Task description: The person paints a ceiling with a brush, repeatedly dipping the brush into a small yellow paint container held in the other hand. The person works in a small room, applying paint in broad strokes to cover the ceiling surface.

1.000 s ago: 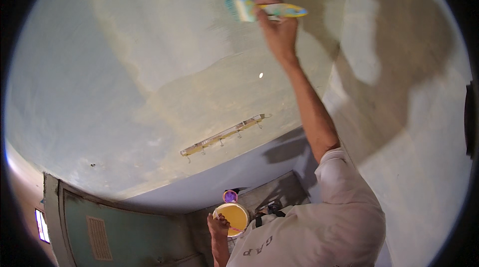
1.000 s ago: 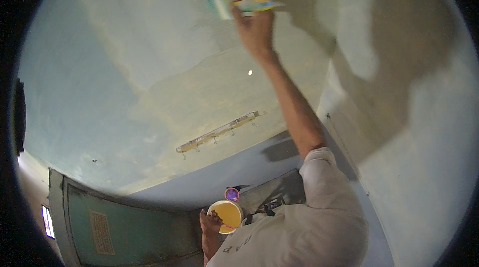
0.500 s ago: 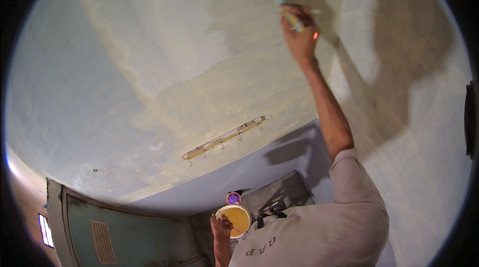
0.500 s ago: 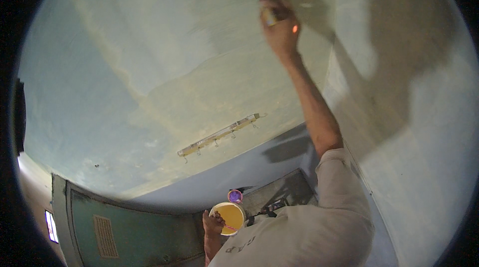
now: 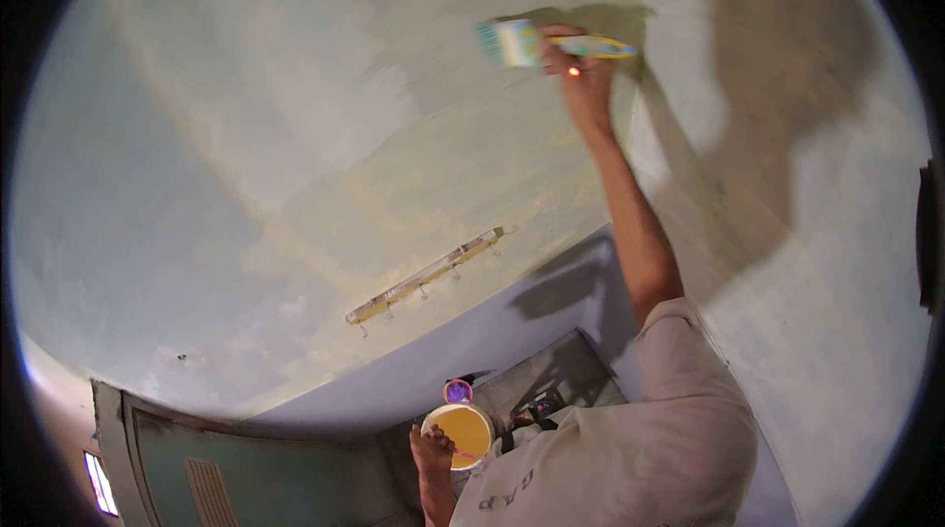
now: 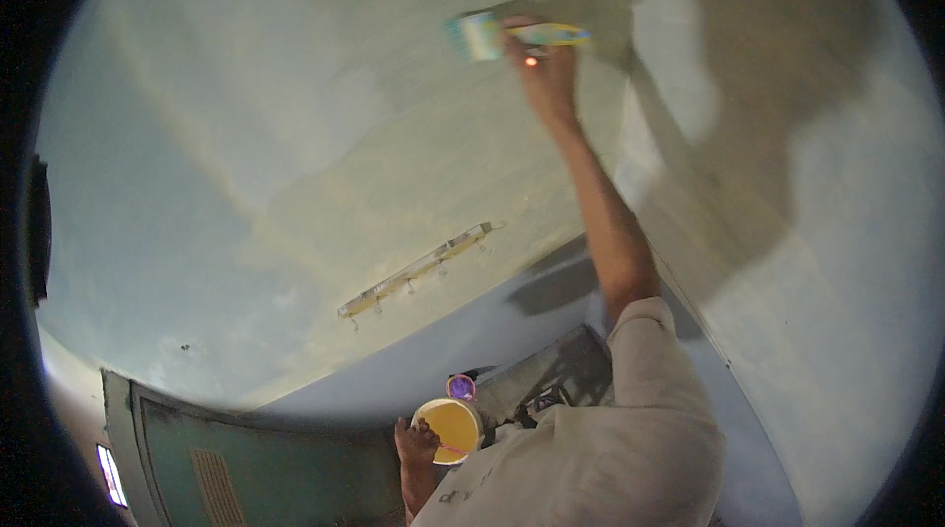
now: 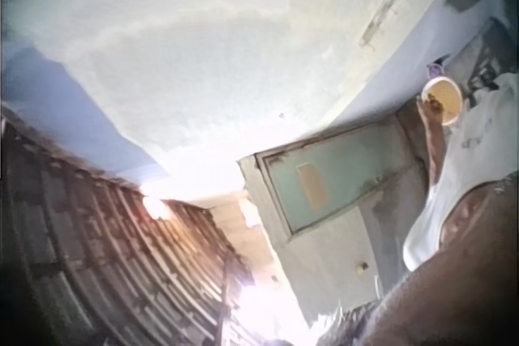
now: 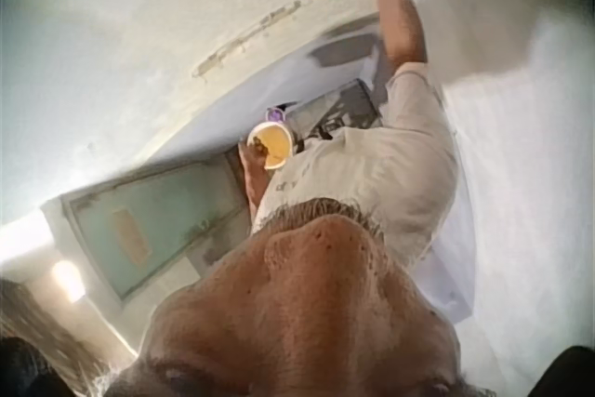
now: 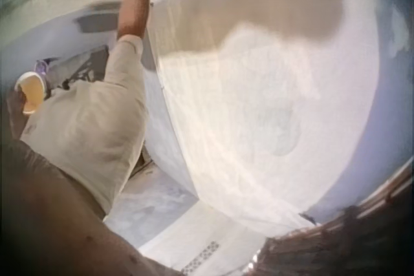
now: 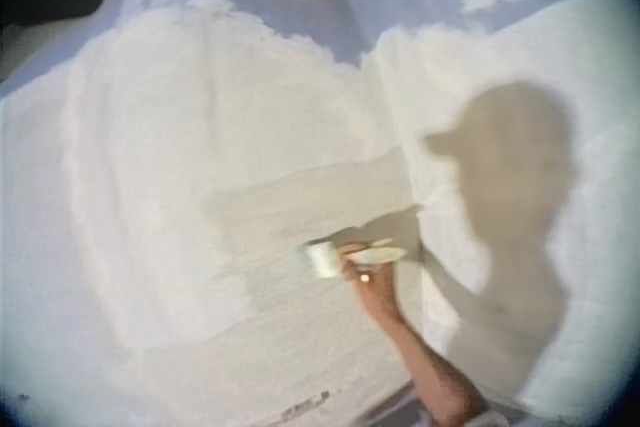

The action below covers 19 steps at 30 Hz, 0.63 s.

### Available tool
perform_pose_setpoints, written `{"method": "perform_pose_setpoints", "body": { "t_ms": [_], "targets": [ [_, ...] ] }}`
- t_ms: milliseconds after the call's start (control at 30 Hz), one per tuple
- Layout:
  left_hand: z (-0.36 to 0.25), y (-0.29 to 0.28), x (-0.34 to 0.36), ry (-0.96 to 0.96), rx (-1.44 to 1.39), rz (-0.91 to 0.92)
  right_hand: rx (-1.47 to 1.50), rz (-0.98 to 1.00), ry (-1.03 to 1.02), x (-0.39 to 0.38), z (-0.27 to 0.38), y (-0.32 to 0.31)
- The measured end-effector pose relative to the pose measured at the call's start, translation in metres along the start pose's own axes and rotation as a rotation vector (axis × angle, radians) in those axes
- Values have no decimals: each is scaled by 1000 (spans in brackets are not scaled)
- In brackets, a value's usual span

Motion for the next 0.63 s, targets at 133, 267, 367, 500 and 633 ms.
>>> {"method": "perform_pose_setpoints", "body": {
  "t_ms": [133, 267, 367, 500, 633],
  "targets": [
    [0, 3, 3, -15, 9, 26, -205, -244, -91, -5, -30, -106],
    [-7, 11, -5, 91, -52, -36, 193, -295, 250, -58, -16, -108],
    [-15, 13, 6, 124, -54, 71, 304, -52, 619, -153, -36, -68],
    [-39, 61, -11, 135, -13, 134, 429, 553, 1121, -332, -42, 14],
    [-64, 97, -49, 129, 36, 103, 361, 990, 1086, -417, 12, 113]
  ]
}}
Point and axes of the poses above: each hand's wrist, its own x-axis towards the middle knuckle, its own y-axis out of the palm, z = x × y, the point moved 8 cm from there along x, towards the middle knuckle, and after that the axes turned 6 degrees about z, right-handed, at the moved point
